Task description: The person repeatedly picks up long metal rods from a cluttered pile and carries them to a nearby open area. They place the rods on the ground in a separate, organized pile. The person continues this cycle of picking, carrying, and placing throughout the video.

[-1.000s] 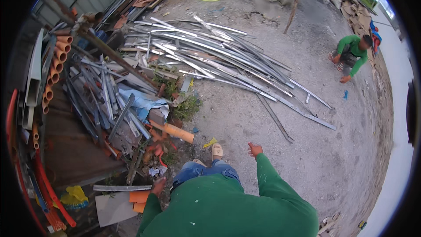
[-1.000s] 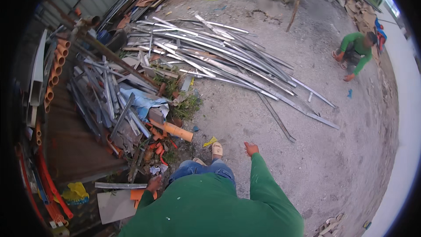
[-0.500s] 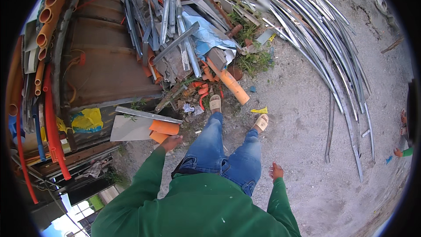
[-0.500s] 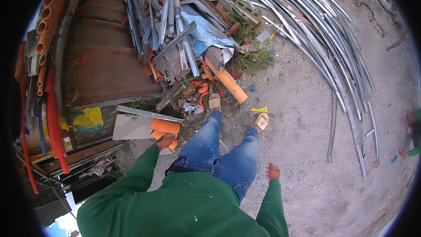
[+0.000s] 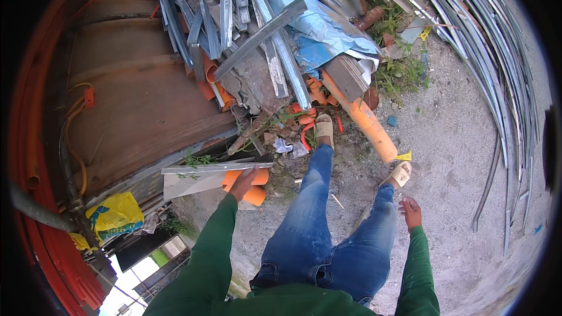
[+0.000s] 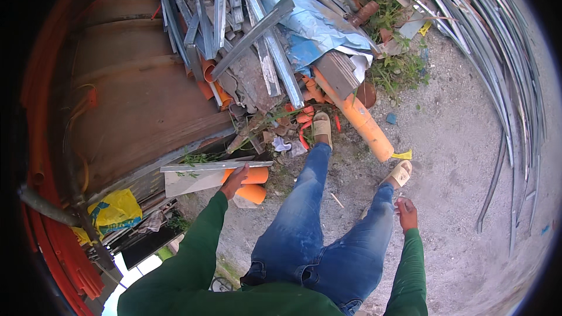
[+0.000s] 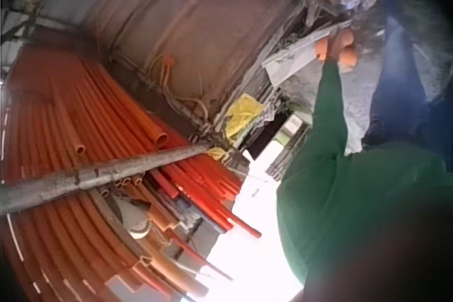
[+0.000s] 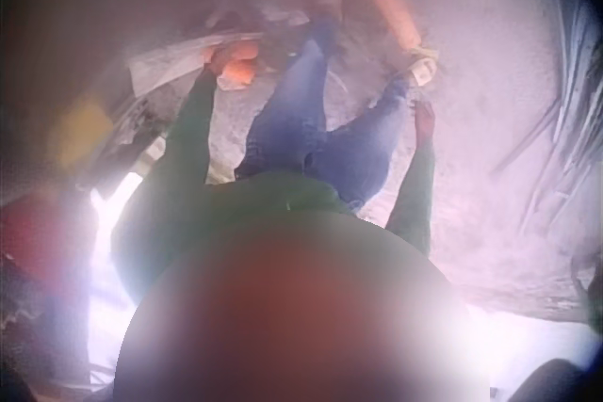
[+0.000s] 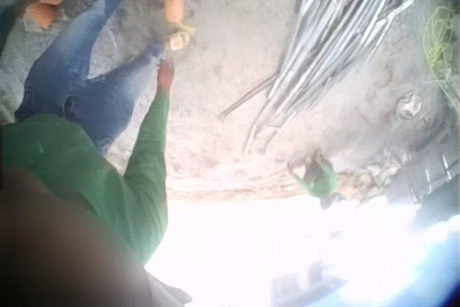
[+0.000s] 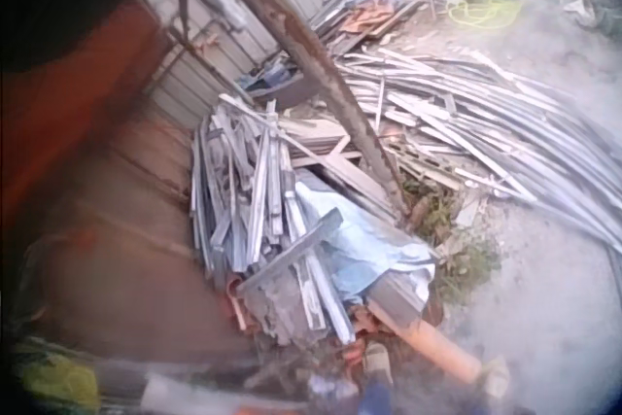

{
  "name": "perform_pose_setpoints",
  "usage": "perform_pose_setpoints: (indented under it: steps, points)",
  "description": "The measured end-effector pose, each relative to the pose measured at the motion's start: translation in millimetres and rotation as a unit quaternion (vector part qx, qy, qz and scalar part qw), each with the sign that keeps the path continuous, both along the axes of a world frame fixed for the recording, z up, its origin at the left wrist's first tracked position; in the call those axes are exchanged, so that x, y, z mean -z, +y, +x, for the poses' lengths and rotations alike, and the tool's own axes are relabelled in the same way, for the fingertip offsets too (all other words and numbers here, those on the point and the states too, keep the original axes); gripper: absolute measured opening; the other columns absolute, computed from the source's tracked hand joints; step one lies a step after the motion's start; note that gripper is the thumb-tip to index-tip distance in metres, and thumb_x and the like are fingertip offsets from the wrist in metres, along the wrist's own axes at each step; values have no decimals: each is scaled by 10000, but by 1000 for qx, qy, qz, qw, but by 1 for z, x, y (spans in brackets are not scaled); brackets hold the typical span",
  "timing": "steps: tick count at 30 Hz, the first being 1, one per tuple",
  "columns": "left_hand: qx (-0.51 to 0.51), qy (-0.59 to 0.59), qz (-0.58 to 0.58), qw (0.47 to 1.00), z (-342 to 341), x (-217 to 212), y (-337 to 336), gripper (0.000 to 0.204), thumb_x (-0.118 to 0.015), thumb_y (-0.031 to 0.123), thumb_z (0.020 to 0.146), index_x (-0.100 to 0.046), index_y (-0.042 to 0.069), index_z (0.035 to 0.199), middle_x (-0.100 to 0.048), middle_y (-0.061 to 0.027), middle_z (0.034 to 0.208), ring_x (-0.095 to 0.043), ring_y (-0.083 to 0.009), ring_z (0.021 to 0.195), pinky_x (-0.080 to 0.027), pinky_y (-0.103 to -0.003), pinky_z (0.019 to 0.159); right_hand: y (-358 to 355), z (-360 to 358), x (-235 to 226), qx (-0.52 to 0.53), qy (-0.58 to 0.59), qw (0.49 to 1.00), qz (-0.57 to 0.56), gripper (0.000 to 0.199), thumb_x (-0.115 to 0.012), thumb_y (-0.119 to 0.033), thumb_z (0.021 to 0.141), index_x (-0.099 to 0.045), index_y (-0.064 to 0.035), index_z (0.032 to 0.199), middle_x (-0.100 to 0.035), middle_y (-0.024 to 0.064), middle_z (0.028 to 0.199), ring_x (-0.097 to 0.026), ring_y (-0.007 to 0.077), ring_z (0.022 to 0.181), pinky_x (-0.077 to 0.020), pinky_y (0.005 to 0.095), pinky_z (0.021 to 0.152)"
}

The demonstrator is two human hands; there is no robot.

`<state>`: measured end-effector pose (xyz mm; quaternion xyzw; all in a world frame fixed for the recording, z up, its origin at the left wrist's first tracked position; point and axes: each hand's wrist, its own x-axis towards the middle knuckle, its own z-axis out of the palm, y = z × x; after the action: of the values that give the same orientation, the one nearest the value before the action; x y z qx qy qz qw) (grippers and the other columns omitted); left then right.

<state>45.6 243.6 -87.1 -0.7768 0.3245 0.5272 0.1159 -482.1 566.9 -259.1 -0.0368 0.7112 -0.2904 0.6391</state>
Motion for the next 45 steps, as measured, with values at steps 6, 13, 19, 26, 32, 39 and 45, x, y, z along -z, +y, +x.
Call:
perform_pose_setpoints:
  steps: [6,13,19,26,32,39,45]
  points:
    - [23,-72,-329,941,59,67,-246,735,-612,643,849,-606,-37,1127,-635,-137,1116,-577,-194,1049,-426,-337,941,-317,118,-7,-92,-47,971,-218,380,-642,-229,943,-571,20,1221,-644,83,1082,-603,146,1016,-486,287,889]
    - [170,85,-538,821,32,78,-520,792,-668,602,829,-530,-81,1207,-618,-168,1110,-593,-222,1051,-457,-338,935,-619,238,22,-82,199,912,-350,679,-716,-387,855,-489,79,1294,-603,230,1188,-581,287,1121,-447,372,979]
    - [21,170,-238,956,-38,119,-598,803,-622,561,871,-431,-27,1384,-505,-208,1363,-500,-297,1240,-373,-403,1051,-708,292,24,-84,259,931,-244,892,-764,-542,738,-485,99,1292,-571,286,1240,-540,361,1199,-395,413,1035]
    - [-92,318,-114,937,-71,110,-607,427,-609,431,917,-586,42,1093,-621,-89,945,-598,-207,806,-519,-345,708,-739,294,31,-21,46,963,-265,906,-793,-552,694,-516,89,1271,-568,246,1276,-527,332,1228,-372,381,1061]
    - [-93,359,-96,924,-48,118,-605,550,-577,410,941,-473,-5,1286,-513,-201,1341,-539,-295,1185,-464,-395,976,-750,301,34,57,-89,962,-252,775,-803,-435,692,-573,94,1209,-615,208,1198,-582,275,1118,-427,349,978]
    - [176,69,-516,836,-122,87,-551,649,-733,410,845,-513,-58,1236,-569,-184,1198,-575,-238,1054,-467,-339,901,-739,268,18,45,-99,970,-217,655,-779,-355,694,-625,123,1113,-651,199,1106,-615,258,1035,-460,343,886]
    - [-10,139,-273,952,-183,109,-586,777,-492,553,944,-341,-17,1450,-320,-236,1507,-339,-325,1383,-218,-434,1136,-741,263,14,26,-76,974,-214,615,-757,-375,712,-654,113,1071,-651,187,1074,-605,228,977,-455,339,867]
